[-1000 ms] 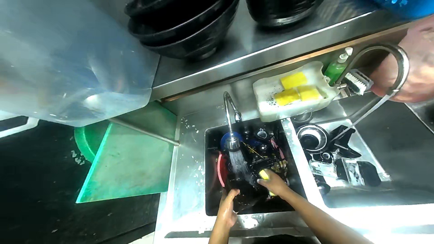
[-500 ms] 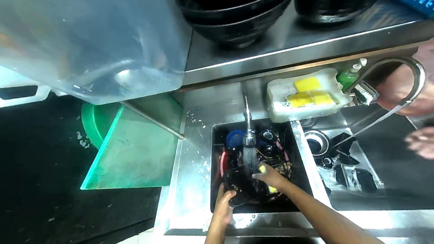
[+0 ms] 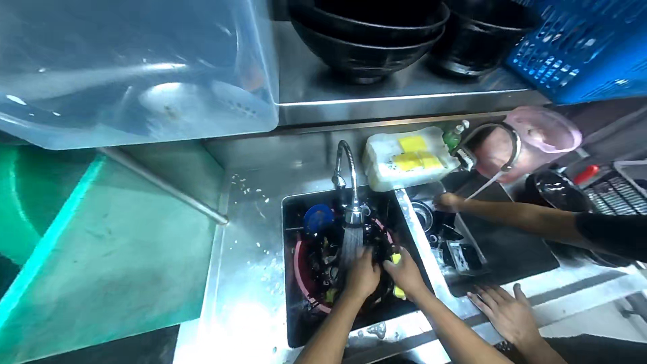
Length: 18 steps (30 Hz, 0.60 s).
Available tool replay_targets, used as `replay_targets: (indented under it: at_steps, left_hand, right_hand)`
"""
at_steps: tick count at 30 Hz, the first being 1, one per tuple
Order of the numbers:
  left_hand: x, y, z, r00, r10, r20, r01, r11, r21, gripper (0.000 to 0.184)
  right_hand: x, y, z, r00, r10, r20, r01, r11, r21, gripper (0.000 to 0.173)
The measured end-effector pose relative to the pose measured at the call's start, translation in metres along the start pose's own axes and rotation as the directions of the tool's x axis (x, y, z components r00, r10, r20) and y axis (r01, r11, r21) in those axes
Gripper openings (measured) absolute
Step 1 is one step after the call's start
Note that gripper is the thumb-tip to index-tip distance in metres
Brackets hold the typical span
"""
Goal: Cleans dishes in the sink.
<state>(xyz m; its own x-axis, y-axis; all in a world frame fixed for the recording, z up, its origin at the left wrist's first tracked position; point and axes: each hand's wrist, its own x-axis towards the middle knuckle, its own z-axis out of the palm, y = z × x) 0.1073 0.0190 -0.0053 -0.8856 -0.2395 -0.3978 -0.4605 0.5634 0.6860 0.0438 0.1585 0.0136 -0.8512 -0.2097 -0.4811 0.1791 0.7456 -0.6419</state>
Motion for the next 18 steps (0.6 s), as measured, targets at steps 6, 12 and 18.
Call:
replay_targets:
  at_steps: [6, 12, 18]
  left_hand:
    - [0.008, 0.004, -0.004, 0.987, 0.073, 0.146, -0.117, 0.939, 0.324, 0.058]
    - [0.005, 0.006, -0.009, 0.993, -0.104, -0.054, 0.117, 0.899, 0.421, 0.063]
    - [0.018, -0.015, -0.013, 0.981, -0.167, -0.095, 0.189, 0.933, 0.305, 0.059]
  right_hand:
    - [-0.015, 0.006, -0.004, 0.984, -0.032, -0.173, 0.048, 0.995, 0.090, 0.058]
    - [-0.025, -0.006, 0.003, 0.981, -0.020, -0.191, 0.032, 0.998, 0.061, 0.065]
    - [-0.026, -0.008, 0.005, 0.971, -0.063, -0.229, 0.091, 0.989, 0.113, 0.068]
